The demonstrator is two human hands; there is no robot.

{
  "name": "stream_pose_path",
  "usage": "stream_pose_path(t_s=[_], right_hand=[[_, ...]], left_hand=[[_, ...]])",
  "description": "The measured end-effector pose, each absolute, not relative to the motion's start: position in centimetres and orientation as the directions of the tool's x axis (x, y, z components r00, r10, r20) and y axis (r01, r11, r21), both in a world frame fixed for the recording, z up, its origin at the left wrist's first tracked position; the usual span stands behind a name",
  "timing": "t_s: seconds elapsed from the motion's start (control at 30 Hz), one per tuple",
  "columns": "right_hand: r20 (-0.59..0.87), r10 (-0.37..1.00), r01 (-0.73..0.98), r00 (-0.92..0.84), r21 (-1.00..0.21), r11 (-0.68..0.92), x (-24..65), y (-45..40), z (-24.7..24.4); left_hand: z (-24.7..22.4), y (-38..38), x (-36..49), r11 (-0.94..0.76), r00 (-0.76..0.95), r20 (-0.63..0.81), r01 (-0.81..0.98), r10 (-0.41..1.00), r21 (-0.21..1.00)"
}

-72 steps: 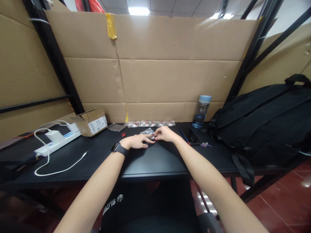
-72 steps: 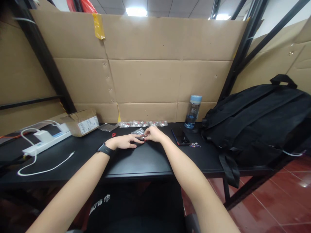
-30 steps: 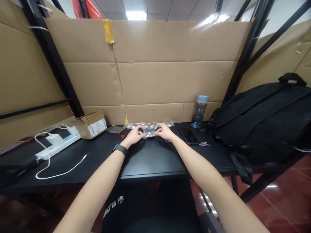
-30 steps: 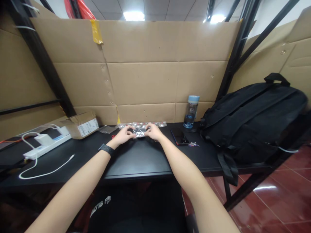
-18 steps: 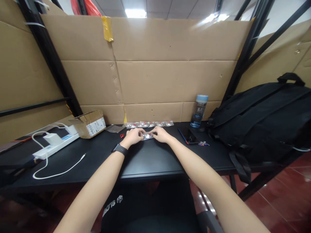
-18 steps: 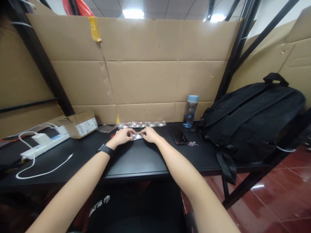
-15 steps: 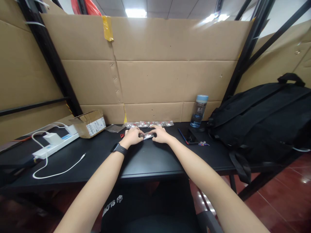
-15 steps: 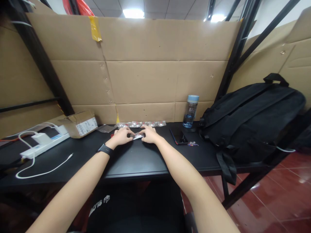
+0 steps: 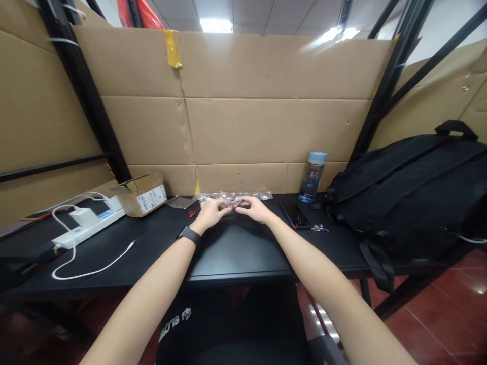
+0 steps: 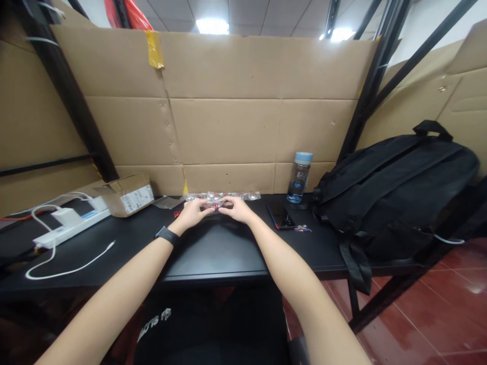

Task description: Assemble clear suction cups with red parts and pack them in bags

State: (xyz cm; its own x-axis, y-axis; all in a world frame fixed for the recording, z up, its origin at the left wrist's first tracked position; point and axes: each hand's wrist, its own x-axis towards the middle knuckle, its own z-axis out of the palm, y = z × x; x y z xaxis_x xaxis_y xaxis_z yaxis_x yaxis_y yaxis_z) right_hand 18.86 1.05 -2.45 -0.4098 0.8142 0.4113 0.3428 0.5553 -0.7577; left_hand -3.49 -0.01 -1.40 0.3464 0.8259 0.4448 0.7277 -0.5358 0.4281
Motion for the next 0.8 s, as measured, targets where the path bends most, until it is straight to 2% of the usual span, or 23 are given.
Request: stream_pose_path(t_s=[0.1, 0.2, 0.3, 0.37, 0.5, 0.67, 0.8], right_hand=[[0.395, 0.825, 0.193, -0.405, -0.845, 0.499, 19.5, 1.6, -2.3], [0.401, 0.856, 0.202, -0.325, -0.855, 0.478, 20.5, 2.9, -1.5], [0.393, 0.918, 0.34, -0.054, -0.857, 0.387, 21.8, 5.2, -0.5], [0.304, 0.947, 0.54, 0.103, -0.817, 0.203, 22.4, 7.0, 0.0], [0.257, 0.946, 0.66, 0.198, -0.749, 0.066, 22.1, 10.0, 0.1], [0.259, 0.933, 0.769, 0.252, -0.638, -0.03, 21.1, 10.9, -1.0], [0.307, 0.911, 0.89, 0.276, -0.44, -0.121, 21.7, 9.9, -1.2]], left_hand=[[-1.2, -0.1, -3.2, -0.526, 0.332, 0.439, 0.717, 0.835, 0.457], [-0.6, -0.4, -3.2, -0.469, 0.267, 0.437, 0.754, 0.859, 0.461], [0.5, -0.6, -4.2, -0.393, 0.114, 0.517, 0.79, 0.848, 0.471], [1.3, -0.3, -5.8, -0.311, -0.019, 0.567, 0.821, 0.823, 0.479], [1.6, 1.1, -11.3, -0.113, -0.243, 0.533, 0.828, 0.811, 0.55], [-0.1, 2.8, -17.6, -0.13, -0.098, 0.356, 0.817, 0.929, 0.562], [-1.2, 3.1, -16.8, -0.166, 0.04, 0.288, 0.89, 0.957, 0.426]])
